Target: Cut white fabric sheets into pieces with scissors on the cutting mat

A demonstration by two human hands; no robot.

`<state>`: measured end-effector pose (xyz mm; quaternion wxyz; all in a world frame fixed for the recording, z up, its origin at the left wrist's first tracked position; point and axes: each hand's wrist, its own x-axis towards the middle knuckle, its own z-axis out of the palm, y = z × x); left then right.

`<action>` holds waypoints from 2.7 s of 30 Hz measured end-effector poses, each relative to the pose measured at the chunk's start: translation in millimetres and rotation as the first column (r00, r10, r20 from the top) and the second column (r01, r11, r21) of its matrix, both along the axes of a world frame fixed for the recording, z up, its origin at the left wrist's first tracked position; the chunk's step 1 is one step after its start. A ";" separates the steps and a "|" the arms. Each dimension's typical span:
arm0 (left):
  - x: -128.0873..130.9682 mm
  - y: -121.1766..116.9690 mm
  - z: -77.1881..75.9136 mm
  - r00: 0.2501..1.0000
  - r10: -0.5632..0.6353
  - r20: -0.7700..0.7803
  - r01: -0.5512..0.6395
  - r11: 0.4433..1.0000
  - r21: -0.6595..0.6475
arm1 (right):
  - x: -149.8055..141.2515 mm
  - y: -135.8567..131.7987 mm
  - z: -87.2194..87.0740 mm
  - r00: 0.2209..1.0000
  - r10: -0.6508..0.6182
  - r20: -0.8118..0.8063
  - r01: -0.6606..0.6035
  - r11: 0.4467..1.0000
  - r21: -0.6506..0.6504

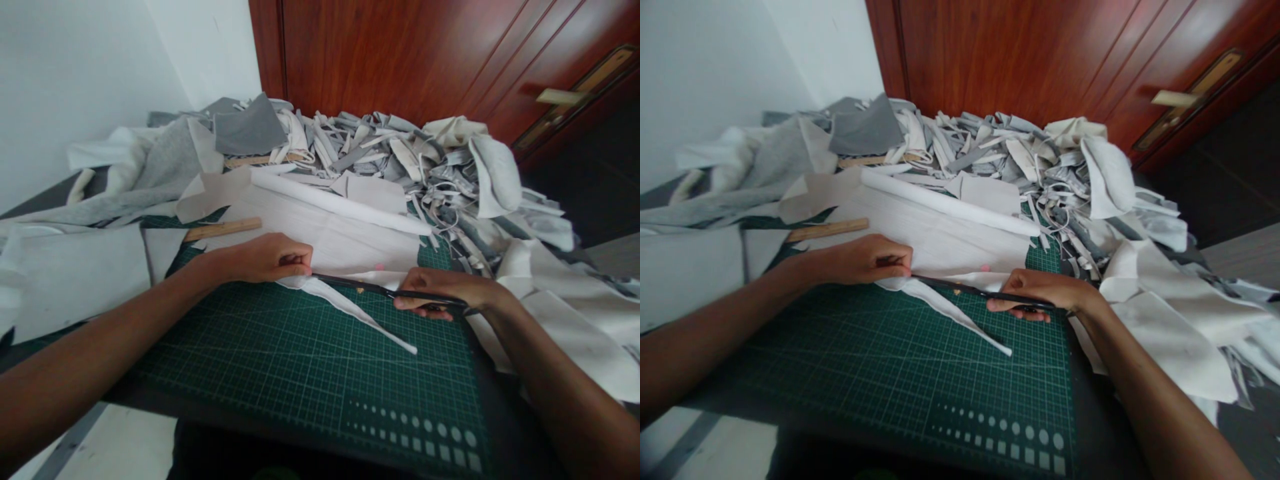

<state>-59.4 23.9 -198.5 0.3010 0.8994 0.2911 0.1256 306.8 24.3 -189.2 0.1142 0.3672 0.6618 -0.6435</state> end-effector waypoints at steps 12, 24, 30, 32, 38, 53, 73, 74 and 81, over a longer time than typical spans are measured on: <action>0.2 -0.1 -1.0 1.000 0.004 -0.011 -0.004 1.000 0.013 | 3.1 0.7 -3.9 1.000 -0.012 0.024 0.012 1.000 0.013; -8.2 2.7 0.4 0.999 0.005 -0.035 -0.009 0.992 -0.126 | 3.8 0.5 -4.6 1.000 -0.026 0.008 0.026 1.000 -0.010; -12.0 4.2 4.7 0.997 0.027 -0.074 -0.040 0.983 -0.178 | 4.3 0.5 -4.5 0.999 -0.036 0.020 0.036 0.999 -0.004; -11.4 4.5 4.5 0.996 0.032 -0.078 -0.045 0.984 -0.174 | 3.2 0.1 -3.1 0.999 -0.037 0.025 0.037 0.999 0.002; -9.6 3.6 4.5 0.997 0.030 -0.071 -0.041 0.986 -0.162 | 1.2 0.0 -1.0 0.999 -0.023 0.025 0.022 1.000 0.010; -7.6 0.0 6.4 0.997 0.037 -0.072 -0.046 0.990 -0.134 | 0.6 -1.5 -0.4 1.000 -0.011 0.027 0.010 1.000 0.029; -5.1 -0.3 6.0 0.996 0.032 -0.081 -0.043 0.990 -0.135 | 2.1 0.0 -3.6 0.999 -0.012 0.051 0.010 0.999 0.035; -4.7 -0.6 6.8 0.996 0.032 -0.082 -0.043 0.990 -0.136 | 2.4 0.1 -3.9 0.999 -0.010 0.047 0.009 0.999 0.032; -4.9 -0.8 7.4 0.996 0.022 -0.087 -0.034 0.990 -0.134 | 2.5 0.0 -4.3 0.999 -0.010 0.033 0.009 1.000 0.025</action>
